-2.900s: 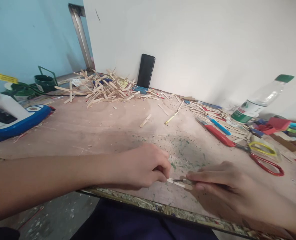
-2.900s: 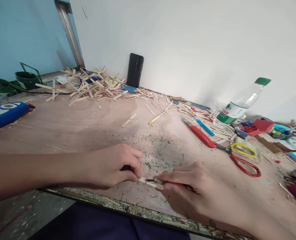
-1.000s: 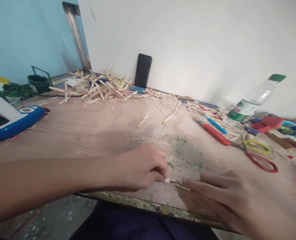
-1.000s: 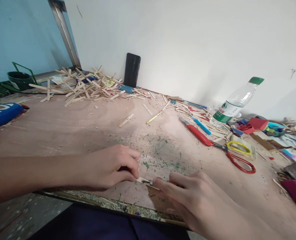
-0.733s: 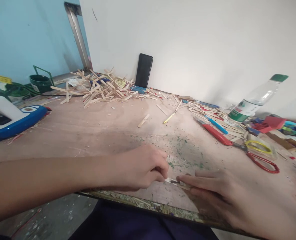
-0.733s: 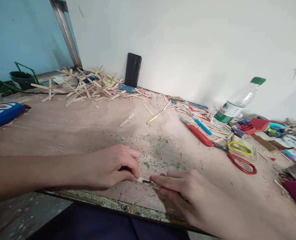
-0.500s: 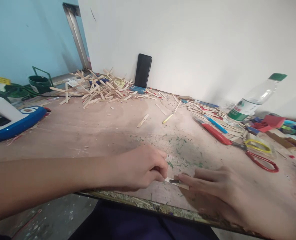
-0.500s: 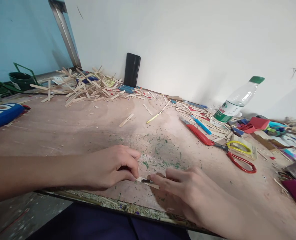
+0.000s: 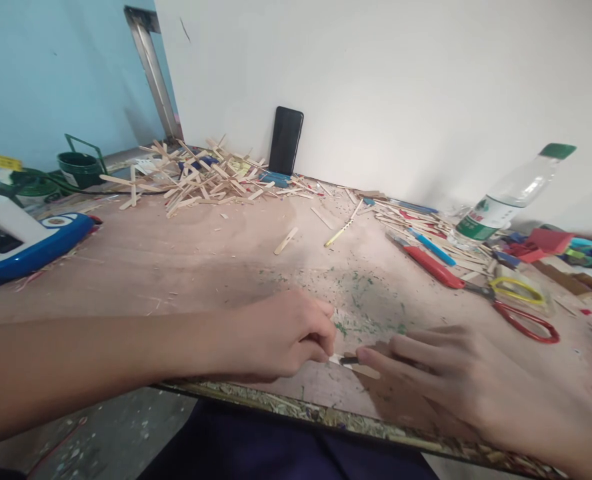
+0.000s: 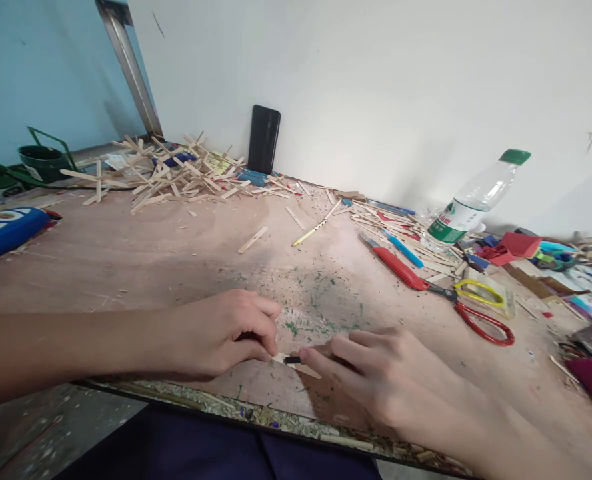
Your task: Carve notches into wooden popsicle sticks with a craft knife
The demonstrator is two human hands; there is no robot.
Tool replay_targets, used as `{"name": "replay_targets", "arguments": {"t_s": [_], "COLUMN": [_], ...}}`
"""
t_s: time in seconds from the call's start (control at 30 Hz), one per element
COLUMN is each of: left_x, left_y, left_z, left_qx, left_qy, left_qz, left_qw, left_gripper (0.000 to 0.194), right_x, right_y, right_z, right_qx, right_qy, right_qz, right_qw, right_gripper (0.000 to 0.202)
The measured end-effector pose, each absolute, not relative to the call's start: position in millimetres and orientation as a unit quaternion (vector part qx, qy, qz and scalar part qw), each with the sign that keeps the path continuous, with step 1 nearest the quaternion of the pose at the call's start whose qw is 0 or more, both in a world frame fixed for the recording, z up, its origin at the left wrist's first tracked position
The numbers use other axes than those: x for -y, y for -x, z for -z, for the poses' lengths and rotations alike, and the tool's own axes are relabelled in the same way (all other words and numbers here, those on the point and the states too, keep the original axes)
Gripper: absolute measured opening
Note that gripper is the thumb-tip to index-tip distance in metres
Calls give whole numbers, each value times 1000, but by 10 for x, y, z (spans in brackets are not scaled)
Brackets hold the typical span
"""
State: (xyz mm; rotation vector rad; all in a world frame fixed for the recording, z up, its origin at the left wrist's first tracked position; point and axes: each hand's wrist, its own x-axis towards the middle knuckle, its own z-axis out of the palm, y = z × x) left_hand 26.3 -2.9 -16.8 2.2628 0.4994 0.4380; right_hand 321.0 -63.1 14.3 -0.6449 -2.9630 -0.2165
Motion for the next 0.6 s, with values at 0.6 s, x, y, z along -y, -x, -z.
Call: {"name": "replay_targets", "arguments": {"t_s": [0.6], "left_x": [5], "left_y": [-257], "left_z": [180], "left_qx": [-197], "left_qy": [-879], "left_qz": [-167], "left_qw": [402], "left_gripper": [20], "right_x": [602], "right_y": [-3079], "right_z": [-476], "right_qx": [953], "right_qy": [293], "right_qz": [-67], "right_qw": [-27], "right_gripper": [37]}}
